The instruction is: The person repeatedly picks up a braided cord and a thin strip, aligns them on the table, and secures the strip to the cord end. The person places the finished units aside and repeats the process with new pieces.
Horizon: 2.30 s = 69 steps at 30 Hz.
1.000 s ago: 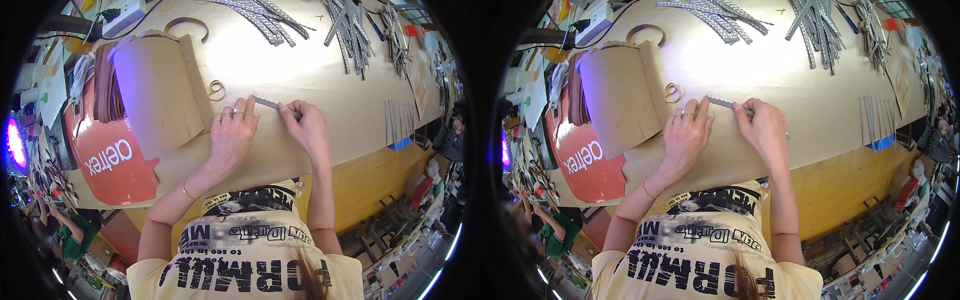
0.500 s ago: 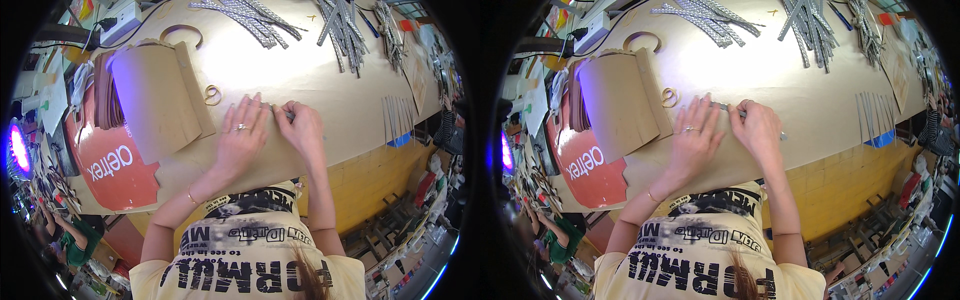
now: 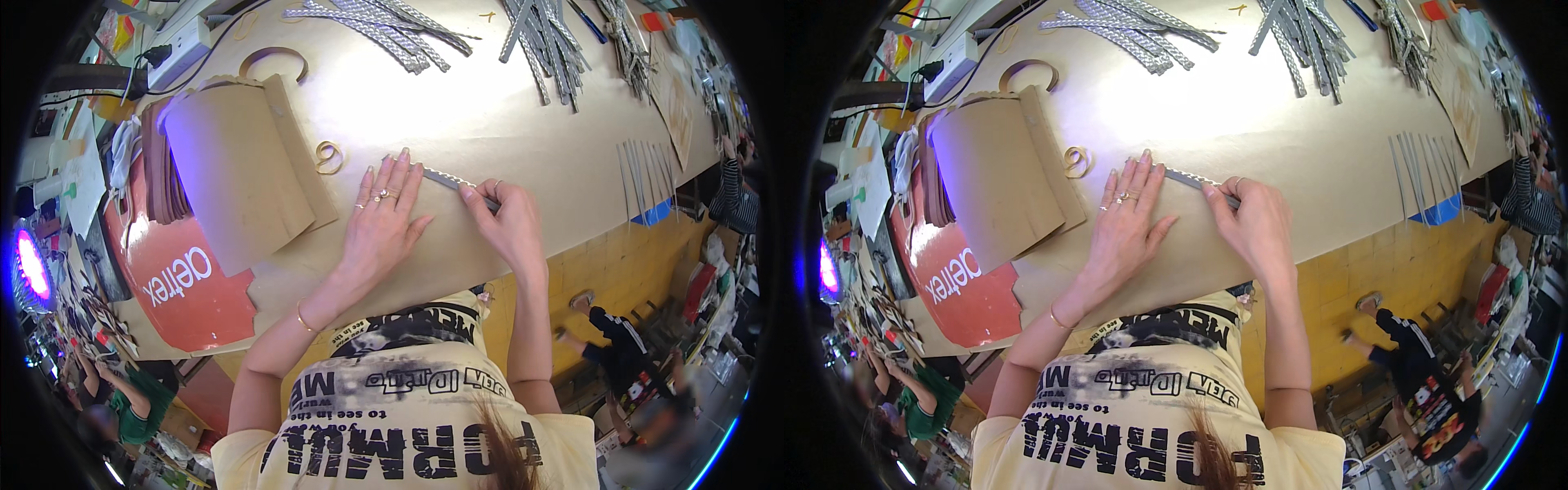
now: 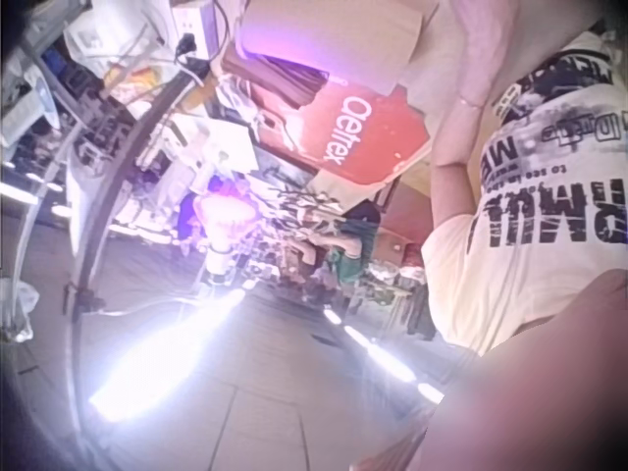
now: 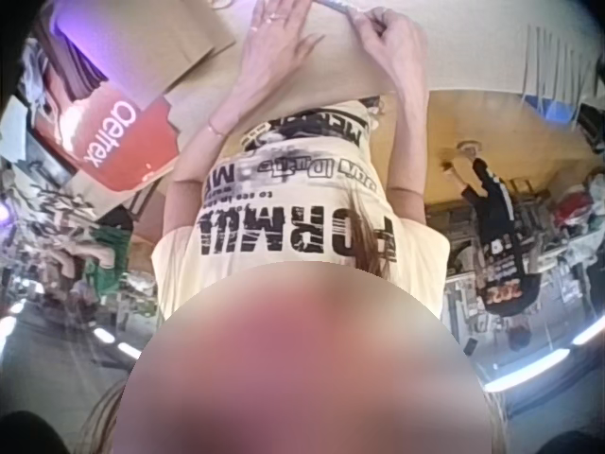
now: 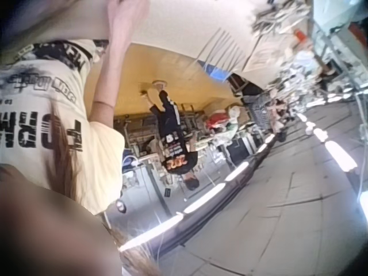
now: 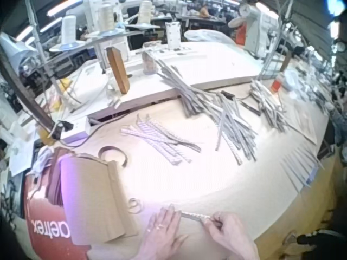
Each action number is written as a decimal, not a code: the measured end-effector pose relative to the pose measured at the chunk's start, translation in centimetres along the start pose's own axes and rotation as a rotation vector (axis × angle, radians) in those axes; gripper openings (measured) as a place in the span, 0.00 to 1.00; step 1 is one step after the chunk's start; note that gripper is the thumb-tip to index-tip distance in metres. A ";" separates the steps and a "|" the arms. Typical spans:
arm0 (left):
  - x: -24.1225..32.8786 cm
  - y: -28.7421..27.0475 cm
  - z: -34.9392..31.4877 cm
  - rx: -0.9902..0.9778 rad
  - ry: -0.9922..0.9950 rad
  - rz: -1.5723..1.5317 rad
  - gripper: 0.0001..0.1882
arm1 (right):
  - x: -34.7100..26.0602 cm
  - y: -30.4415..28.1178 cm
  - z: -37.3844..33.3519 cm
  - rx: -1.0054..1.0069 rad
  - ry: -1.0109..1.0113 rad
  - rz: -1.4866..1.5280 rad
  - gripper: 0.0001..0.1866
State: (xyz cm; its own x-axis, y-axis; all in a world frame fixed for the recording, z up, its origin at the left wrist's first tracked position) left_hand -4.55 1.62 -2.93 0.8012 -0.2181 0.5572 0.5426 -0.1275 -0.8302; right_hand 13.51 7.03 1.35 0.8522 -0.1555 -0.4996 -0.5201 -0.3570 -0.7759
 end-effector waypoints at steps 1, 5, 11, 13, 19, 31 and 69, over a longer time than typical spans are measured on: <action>0.0 -0.1 0.1 -0.004 0.004 0.005 0.39 | 0.1 0.0 -0.1 0.009 0.000 0.024 0.18; 0.0 -0.4 0.2 -0.019 0.015 0.010 0.39 | 0.0 -0.1 0.2 0.034 -0.002 0.043 0.19; 0.1 -0.5 0.3 -0.042 0.019 0.011 0.36 | -0.1 -0.3 0.4 0.002 0.032 -0.004 0.18; 0.2 -0.5 0.3 -0.041 0.025 0.015 0.35 | -0.1 -0.2 0.4 0.021 0.027 0.002 0.18; 0.7 -0.3 0.5 -0.070 0.051 0.081 0.32 | 0.1 0.3 0.4 0.053 0.016 -0.022 0.18; 2.9 0.2 1.0 -0.098 -0.049 0.110 0.30 | 3.6 -1.8 -0.9 0.060 0.169 0.021 0.18; 5.1 1.0 1.9 -0.232 0.051 0.001 0.33 | 4.8 -1.1 -2.1 0.194 0.085 0.092 0.13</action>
State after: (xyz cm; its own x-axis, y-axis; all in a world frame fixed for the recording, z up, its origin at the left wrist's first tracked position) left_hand 0.57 2.25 -0.94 0.7847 -0.2661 0.5599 0.4648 -0.3450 -0.8154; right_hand 18.33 4.75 0.63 0.7981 -0.2595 -0.5437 -0.5901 -0.1550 -0.7923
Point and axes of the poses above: each hand's wrist, its own z-axis towards the middle knuckle, its own y-axis out of the palm, x = y × z, the point moved 3 cm from there along z, towards the middle knuckle, and after that the axes turned 8 degrees about -z, right-handed, at the moved point
